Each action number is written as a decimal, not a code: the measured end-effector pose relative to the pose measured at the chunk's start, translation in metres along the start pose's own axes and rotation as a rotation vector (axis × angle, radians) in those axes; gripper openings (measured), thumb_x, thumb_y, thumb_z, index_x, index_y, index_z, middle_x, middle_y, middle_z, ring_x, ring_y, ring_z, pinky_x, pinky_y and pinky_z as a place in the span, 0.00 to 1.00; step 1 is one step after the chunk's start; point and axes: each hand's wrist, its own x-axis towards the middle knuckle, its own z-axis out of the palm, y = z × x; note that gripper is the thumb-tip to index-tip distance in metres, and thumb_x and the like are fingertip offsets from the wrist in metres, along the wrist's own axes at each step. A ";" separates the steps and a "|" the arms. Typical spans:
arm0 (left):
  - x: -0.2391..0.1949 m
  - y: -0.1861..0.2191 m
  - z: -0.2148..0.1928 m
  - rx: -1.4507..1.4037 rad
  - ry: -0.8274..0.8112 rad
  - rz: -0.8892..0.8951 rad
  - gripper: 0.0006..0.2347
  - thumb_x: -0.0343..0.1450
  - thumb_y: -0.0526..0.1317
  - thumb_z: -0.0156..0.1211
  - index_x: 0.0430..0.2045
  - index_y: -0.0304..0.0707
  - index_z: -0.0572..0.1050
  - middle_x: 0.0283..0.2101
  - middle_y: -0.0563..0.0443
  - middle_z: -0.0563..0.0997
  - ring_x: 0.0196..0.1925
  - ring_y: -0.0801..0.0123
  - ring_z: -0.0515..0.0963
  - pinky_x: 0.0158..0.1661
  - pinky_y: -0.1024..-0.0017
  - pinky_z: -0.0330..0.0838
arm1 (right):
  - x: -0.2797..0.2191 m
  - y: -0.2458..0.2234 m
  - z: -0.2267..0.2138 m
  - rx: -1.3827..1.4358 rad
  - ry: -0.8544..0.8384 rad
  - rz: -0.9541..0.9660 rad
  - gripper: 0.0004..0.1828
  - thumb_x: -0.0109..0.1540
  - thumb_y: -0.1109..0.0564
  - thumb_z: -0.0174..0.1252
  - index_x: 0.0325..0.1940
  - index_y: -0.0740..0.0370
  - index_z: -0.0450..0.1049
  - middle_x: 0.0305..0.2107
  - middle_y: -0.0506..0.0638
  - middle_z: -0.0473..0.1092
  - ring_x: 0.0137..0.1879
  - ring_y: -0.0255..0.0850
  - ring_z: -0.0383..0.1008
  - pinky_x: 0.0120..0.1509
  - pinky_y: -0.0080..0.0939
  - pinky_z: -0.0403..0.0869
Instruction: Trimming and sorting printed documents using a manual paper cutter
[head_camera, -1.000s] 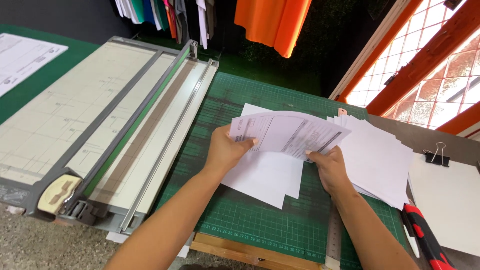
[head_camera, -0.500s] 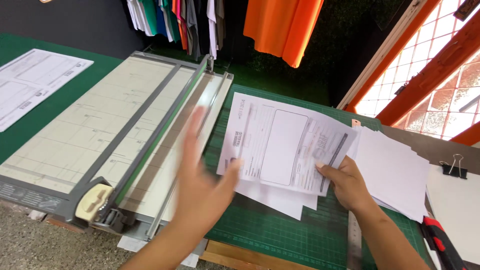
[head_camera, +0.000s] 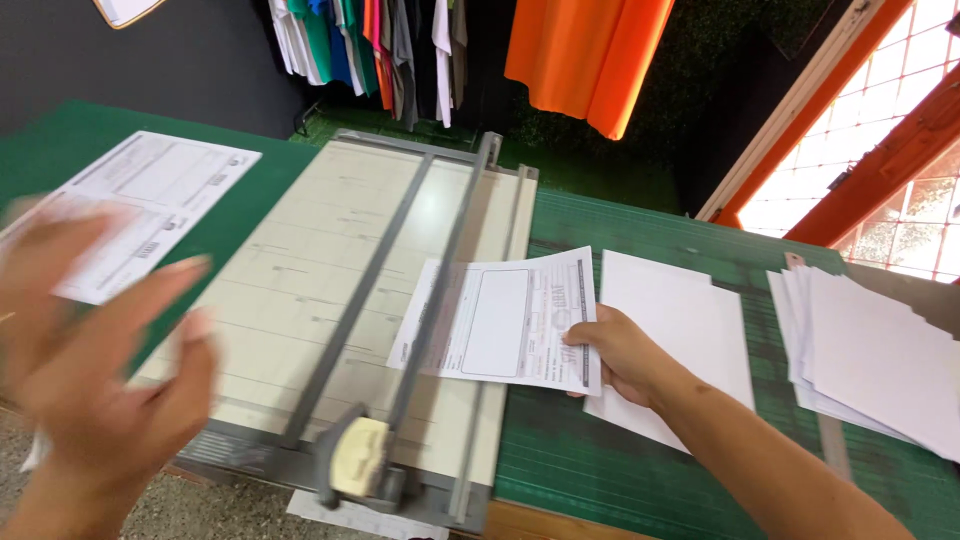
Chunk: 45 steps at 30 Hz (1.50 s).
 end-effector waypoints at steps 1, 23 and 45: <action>0.002 -0.013 0.012 0.001 0.004 -0.001 0.09 0.75 0.26 0.58 0.45 0.15 0.82 0.64 0.16 0.69 0.68 0.21 0.71 0.73 0.28 0.65 | 0.004 -0.002 0.010 -0.003 0.001 -0.003 0.23 0.63 0.65 0.47 0.64 0.62 0.63 0.48 0.66 0.78 0.45 0.57 0.80 0.31 0.54 0.79; -0.007 -0.087 0.178 -0.314 -1.278 0.051 0.30 0.62 0.63 0.66 0.55 0.49 0.76 0.64 0.55 0.75 0.74 0.59 0.64 0.72 0.45 0.51 | 0.042 0.002 0.043 -0.003 0.196 0.046 0.27 0.58 0.66 0.54 0.63 0.68 0.70 0.40 0.69 0.78 0.38 0.60 0.82 0.38 0.59 0.82; 0.012 -0.053 0.207 -0.030 -1.573 0.248 0.30 0.63 0.61 0.74 0.58 0.59 0.72 0.56 0.45 0.75 0.68 0.55 0.65 0.74 0.41 0.39 | -0.080 0.045 0.173 -0.905 0.033 -1.235 0.18 0.71 0.48 0.53 0.32 0.60 0.76 0.33 0.50 0.79 0.43 0.42 0.84 0.61 0.48 0.81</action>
